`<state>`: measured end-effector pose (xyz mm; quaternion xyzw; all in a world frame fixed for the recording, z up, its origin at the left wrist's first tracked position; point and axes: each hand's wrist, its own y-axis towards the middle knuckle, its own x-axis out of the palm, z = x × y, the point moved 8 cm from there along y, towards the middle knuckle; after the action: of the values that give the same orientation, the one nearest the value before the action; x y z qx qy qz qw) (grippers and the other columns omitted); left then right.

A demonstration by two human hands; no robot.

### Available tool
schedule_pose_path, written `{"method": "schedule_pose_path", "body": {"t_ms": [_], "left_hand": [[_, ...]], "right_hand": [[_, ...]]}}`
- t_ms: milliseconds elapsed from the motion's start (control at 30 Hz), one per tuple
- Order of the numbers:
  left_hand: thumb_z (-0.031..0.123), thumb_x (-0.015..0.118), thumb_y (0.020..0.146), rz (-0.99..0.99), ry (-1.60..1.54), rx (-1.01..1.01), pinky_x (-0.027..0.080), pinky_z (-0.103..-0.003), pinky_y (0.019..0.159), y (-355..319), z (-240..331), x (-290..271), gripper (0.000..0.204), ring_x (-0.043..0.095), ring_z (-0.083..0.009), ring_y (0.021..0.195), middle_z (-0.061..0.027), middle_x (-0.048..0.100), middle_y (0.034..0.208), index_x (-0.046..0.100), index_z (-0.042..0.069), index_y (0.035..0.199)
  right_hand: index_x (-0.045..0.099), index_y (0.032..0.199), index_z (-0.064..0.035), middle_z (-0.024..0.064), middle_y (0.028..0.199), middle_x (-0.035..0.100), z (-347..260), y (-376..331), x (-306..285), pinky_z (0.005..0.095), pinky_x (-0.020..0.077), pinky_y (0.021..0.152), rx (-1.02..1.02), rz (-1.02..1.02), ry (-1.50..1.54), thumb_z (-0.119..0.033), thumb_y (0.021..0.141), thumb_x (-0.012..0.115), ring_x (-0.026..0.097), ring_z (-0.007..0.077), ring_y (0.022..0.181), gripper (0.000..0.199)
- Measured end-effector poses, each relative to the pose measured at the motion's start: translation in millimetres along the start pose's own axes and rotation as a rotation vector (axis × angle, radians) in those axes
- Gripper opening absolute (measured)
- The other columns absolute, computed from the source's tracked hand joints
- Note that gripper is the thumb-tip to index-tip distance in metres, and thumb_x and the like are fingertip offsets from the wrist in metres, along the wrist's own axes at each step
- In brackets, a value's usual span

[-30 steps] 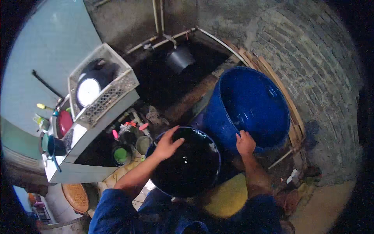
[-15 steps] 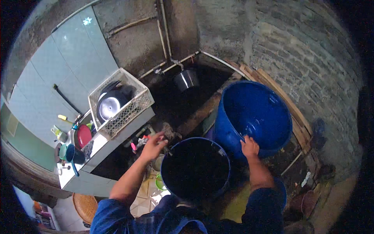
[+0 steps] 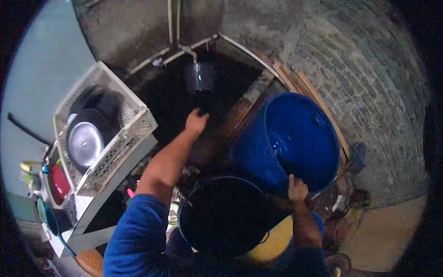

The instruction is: The person washes and scrubs a large blue plastic basin and its lid, using a scoop to pour water and a scouring pad to scrub the surfaces before rinsing them.

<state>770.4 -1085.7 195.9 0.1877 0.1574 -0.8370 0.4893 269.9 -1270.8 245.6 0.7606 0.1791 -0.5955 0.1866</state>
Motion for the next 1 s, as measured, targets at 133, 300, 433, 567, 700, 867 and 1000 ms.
{"method": "schedule_pose_path", "body": {"t_ms": [133,300,433,567,700,867,1000], "left_hand": [[0.037,0.071,0.081,0.016,0.091,-0.072,0.042,-0.042,0.106,91,-45,44,0.073,0.052,-0.0395,0.126,-0.0259,0.052,0.136,0.047,0.002,0.14],[0.039,0.072,0.081,0.081,0.266,-0.036,0.034,-0.046,0.113,159,-57,72,0.081,0.037,-0.0438,0.136,-0.0257,0.036,0.149,0.037,0.01,0.147],[0.038,0.074,0.081,0.152,0.388,0.069,0.029,-0.05,0.115,204,-44,74,0.086,0.026,-0.0467,0.141,-0.0241,0.025,0.155,0.03,0.015,0.151],[0.034,0.076,0.081,0.196,0.606,0.146,0.025,-0.053,0.117,248,-17,67,0.092,0.017,-0.0447,0.146,-0.0194,0.016,0.159,0.021,0.023,0.154],[0.031,0.076,0.082,0.135,0.676,0.103,0.024,-0.06,0.115,277,-12,68,0.091,0.014,-0.0413,0.147,-0.0108,0.018,0.161,0.021,0.027,0.154],[0.036,0.065,0.09,-0.165,0.827,-0.015,0.017,-0.063,0.116,277,-40,100,0.07,0.016,-0.0364,0.148,-0.0106,0.034,0.155,0.033,0.025,0.151],[0.034,0.055,0.096,-0.283,1.032,0.126,0.014,-0.062,0.117,260,-69,127,0.048,0.036,-0.0326,0.141,-0.0119,0.054,0.139,0.047,0.02,0.141]], "right_hand": [[0.072,0.087,-0.0068,0.021,0.088,0.068,2,0,6,0.0531,0.049,0.071,-0.055,0.076,-0.037,-0.04,0.097,0.048,0.064,0.0425,0.078,0.042],[0.072,0.095,-0.0068,0.02,0.093,0.069,23,-3,20,0.0523,0.0486,0.078,-0.102,-0.022,0.035,-0.035,0.094,0.051,0.064,0.0417,0.085,0.035],[0.07,0.104,-0.0047,0.0191,0.094,0.067,21,-1,20,0.0493,0.0482,0.074,-0.164,0.032,-0.018,-0.035,0.096,0.046,0.062,0.0403,0.083,0.039],[0.066,0.119,-0.0083,0.0194,0.107,0.067,40,1,24,0.0508,0.0476,0.085,-0.14,-0.034,-0.078,-0.04,0.094,0.048,0.062,0.0405,0.095,0.044],[0.07,0.104,-0.0011,0.0182,0.095,0.068,34,-6,27,0.0458,0.0479,0.072,-0.123,0.029,-0.066,-0.05,0.099,0.036,0.063,0.0373,0.081,0.06],[0.068,0.112,-0.006,0.0174,0.099,0.067,41,-8,27,0.0476,0.0467,0.079,-0.064,-0.026,-0.049,-0.057,0.096,0.035,0.062,0.0374,0.089,0.063],[0.066,0.116,-0.0074,0.0179,0.102,0.066,65,-16,31,0.0487,0.0468,0.083,-0.105,0.023,-0.117,-0.059,0.093,0.04,0.061,0.0384,0.092,0.063]]}}
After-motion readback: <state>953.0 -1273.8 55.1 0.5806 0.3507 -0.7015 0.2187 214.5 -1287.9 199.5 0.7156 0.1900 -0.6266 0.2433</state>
